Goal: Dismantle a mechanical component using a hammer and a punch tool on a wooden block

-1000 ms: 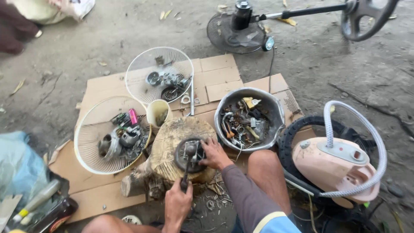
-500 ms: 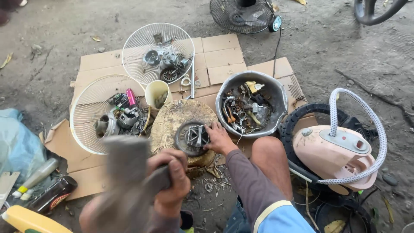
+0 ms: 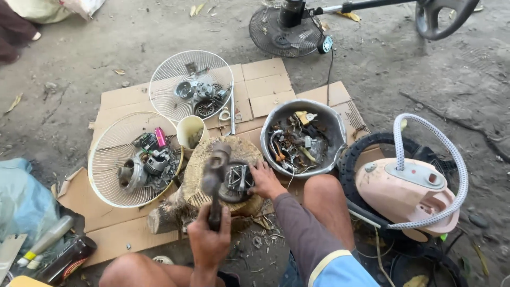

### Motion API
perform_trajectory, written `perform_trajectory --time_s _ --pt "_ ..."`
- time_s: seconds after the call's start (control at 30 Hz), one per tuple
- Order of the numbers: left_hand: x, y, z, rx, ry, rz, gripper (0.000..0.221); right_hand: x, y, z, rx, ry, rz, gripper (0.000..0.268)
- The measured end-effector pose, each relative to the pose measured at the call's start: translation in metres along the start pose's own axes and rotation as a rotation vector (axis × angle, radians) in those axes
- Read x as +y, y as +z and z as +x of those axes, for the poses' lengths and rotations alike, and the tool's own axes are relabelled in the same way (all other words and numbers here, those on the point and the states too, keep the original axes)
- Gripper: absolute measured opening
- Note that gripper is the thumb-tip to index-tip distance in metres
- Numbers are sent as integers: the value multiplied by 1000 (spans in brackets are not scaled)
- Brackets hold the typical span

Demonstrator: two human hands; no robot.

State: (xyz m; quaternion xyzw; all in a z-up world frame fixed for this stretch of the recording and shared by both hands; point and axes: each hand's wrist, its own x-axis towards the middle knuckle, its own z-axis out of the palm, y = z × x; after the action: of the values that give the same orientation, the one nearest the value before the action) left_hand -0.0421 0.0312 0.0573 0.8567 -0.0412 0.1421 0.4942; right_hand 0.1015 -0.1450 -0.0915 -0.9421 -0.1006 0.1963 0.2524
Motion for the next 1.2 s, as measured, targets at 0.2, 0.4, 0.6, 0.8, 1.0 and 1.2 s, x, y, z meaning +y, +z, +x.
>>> perform_trajectory --time_s 0.2,0.4,0.6,0.8,1.0,1.2 --pt "129 -33 43 219 365 -487 12 4 4 4 23 -13 -1 112" --pt "-13 22 10 102 104 143 28 5 3 5 51 -47 -38 111" --pt "-27 39 -30 -102 -598 228 19 25 30 17 140 -129 -21 96" --pt "33 -2 2 65 -75 -62 8 17 20 14 100 -110 -75 108" --pt "147 -29 59 337 498 -477 19 4 4 6 22 -43 -83 110" --pt "-40 27 -14 74 47 74 14 5 4 7 19 -56 -105 105"
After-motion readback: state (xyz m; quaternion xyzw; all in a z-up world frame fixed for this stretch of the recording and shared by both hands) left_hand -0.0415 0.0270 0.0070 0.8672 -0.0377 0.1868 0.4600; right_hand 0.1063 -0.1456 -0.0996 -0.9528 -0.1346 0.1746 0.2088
